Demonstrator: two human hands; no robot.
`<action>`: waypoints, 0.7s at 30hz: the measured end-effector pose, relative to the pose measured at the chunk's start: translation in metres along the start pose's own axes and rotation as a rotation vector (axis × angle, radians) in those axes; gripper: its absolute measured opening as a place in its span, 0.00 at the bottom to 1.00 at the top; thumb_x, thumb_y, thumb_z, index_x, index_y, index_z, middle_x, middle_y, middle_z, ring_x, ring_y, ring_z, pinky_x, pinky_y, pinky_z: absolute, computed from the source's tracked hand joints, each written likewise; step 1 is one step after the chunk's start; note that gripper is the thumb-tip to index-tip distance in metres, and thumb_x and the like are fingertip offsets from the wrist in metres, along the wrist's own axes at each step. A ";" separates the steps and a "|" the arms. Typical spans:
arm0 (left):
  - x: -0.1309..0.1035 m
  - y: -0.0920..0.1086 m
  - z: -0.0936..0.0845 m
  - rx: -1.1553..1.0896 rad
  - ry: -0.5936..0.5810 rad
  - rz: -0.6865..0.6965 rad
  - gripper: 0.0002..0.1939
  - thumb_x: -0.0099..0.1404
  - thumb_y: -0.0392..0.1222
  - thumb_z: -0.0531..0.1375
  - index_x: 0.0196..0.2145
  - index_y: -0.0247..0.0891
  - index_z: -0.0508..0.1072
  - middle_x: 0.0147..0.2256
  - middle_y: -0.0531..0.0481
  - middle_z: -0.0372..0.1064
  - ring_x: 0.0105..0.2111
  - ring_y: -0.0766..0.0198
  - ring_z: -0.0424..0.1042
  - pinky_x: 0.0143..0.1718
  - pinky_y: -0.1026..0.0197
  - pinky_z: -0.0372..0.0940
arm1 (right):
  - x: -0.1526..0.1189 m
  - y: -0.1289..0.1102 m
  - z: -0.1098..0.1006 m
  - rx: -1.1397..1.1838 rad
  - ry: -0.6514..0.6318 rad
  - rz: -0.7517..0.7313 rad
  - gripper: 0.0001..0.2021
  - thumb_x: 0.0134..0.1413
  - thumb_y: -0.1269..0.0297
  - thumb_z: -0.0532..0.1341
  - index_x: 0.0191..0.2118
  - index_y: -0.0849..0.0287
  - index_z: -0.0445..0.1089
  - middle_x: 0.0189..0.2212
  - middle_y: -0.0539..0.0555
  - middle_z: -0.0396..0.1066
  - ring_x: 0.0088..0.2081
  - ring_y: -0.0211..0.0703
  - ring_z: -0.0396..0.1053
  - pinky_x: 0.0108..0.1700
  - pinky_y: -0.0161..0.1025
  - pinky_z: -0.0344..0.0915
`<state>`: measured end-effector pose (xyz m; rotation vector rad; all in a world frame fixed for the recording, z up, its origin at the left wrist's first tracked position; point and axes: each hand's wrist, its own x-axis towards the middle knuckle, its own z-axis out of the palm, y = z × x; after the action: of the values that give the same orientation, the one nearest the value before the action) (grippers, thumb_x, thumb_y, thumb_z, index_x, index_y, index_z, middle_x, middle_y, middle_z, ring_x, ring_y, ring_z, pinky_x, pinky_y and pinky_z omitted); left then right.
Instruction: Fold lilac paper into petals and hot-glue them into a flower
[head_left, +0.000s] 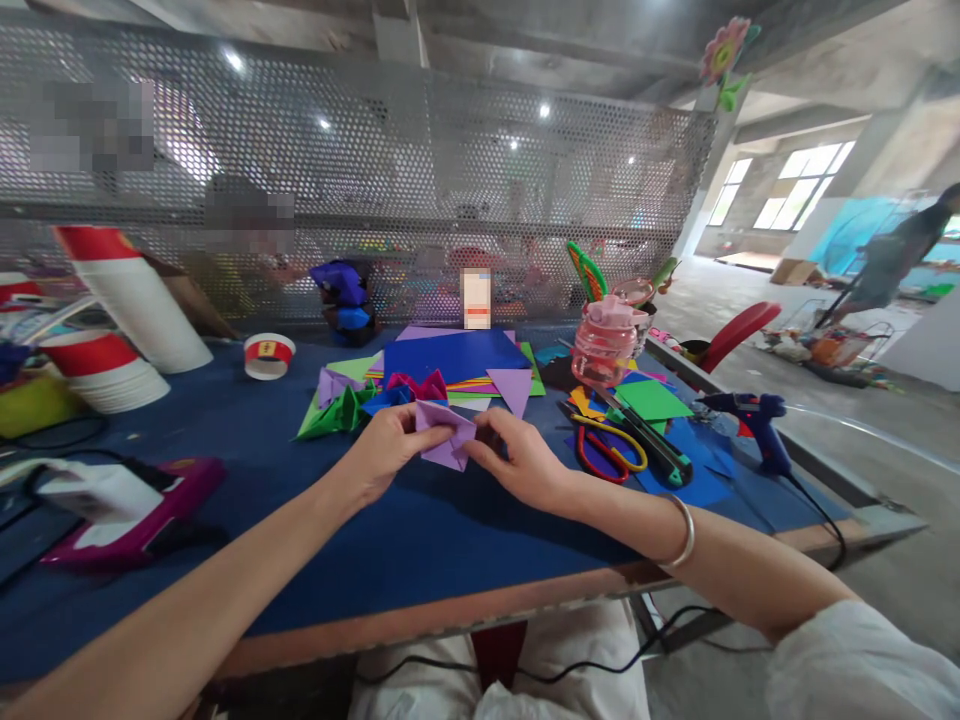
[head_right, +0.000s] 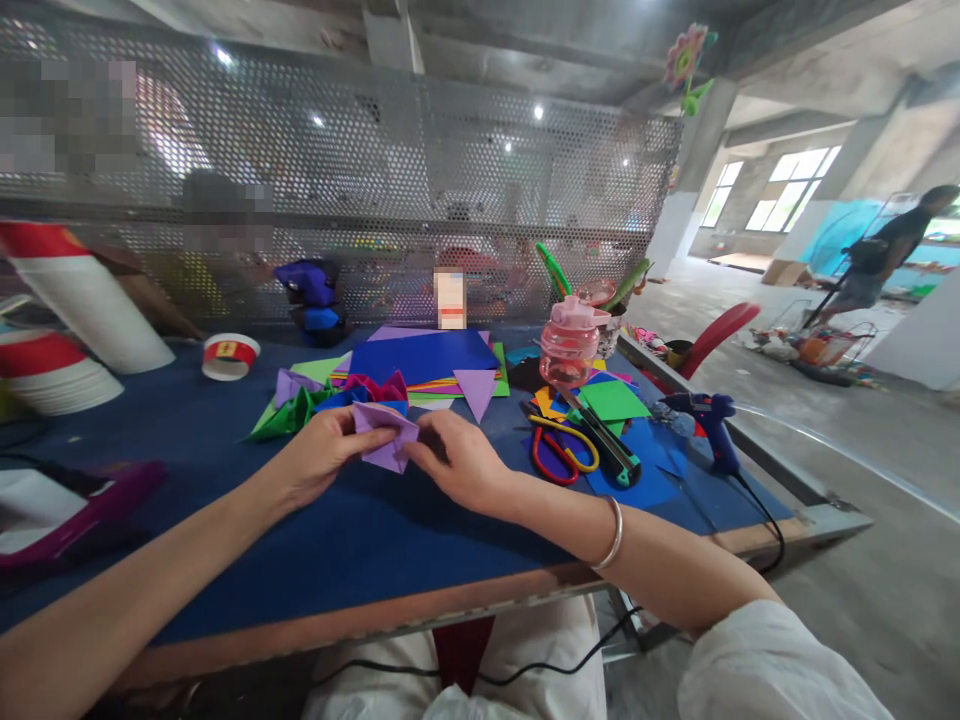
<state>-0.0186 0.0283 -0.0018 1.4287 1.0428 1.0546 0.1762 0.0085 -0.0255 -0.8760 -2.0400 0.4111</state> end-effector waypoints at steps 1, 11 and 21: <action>0.000 0.000 0.000 -0.021 0.008 -0.015 0.15 0.43 0.44 0.71 0.31 0.38 0.79 0.30 0.50 0.78 0.29 0.61 0.74 0.33 0.62 0.68 | 0.000 0.000 -0.002 -0.022 0.038 -0.057 0.06 0.61 0.64 0.56 0.43 0.58 0.65 0.35 0.53 0.67 0.36 0.40 0.65 0.37 0.36 0.63; -0.003 0.000 0.002 0.026 -0.069 0.007 0.13 0.45 0.42 0.69 0.31 0.36 0.79 0.28 0.50 0.77 0.27 0.63 0.74 0.32 0.62 0.69 | 0.005 0.007 -0.009 -0.415 0.072 -0.477 0.05 0.61 0.66 0.60 0.39 0.55 0.73 0.46 0.57 0.66 0.49 0.47 0.64 0.51 0.47 0.64; -0.010 -0.006 0.013 0.205 -0.119 0.177 0.10 0.50 0.37 0.62 0.33 0.39 0.77 0.26 0.53 0.76 0.24 0.62 0.76 0.28 0.61 0.73 | -0.002 0.002 -0.001 -0.176 0.132 -0.237 0.11 0.59 0.65 0.62 0.46 0.57 0.65 0.45 0.58 0.68 0.49 0.46 0.66 0.51 0.45 0.64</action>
<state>-0.0091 0.0165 -0.0096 1.7550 0.9737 0.9957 0.1789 0.0087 -0.0274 -0.7321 -2.0486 0.0429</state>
